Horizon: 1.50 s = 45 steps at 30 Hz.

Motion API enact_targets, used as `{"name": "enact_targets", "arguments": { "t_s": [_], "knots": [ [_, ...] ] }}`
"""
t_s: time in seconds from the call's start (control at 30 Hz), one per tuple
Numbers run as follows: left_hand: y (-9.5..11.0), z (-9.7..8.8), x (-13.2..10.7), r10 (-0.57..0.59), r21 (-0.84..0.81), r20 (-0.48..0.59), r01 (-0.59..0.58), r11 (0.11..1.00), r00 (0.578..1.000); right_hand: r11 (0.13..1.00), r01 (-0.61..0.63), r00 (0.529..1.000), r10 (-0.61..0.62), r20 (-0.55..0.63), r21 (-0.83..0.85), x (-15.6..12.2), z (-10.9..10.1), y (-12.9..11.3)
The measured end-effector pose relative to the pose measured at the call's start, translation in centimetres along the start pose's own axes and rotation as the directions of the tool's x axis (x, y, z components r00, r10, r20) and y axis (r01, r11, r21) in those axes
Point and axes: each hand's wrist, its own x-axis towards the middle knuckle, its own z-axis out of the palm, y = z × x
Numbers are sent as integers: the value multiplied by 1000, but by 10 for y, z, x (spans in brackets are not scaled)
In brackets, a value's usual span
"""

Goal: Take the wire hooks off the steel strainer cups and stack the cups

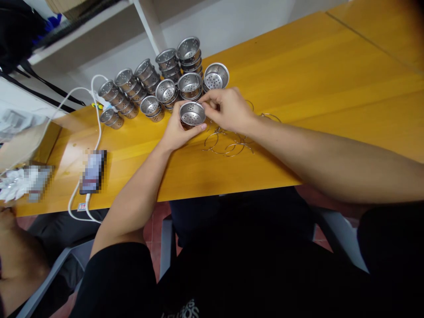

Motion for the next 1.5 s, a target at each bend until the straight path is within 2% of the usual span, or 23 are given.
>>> {"name": "enact_targets", "arguments": {
  "t_s": [0.3, 0.7, 1.03, 1.23, 1.33, 1.4, 1.5],
  "knots": [
    [-3, 5, -2, 24, -8, -6, -24, 1000, 1000, 999, -26, 999, 27, -24, 45, 1, 3, 2],
    [29, 7, 0, -58, -22, -18, 58, 998, 998, 995, -44, 998, 47, -29, 92, 5, 11, -1],
    [21, 8, -1, -44, -15, -56, 43, 999, 997, 986, -29, 999, 35, -31, 163, 3, 6, -5],
    [17, 12, -1, -48, -21, -57, 47, 999, 997, 998, -23, 1000, 24, -20, 65, 6, 14, -1],
    [17, 14, 0, -49, -27, -76, 47, 998, 996, 973, 34, 993, -6, -122, 228, 10, 23, 5],
    [18, 13, 0, -49, -36, -83, 46, 998, 995, 914, 94, 982, -20, -187, 396, 11, 26, 10],
    [15, 9, 1, -44, -66, -72, 39, 997, 996, 806, 156, 985, -82, -154, 571, 12, 21, 17]
  ]
}}
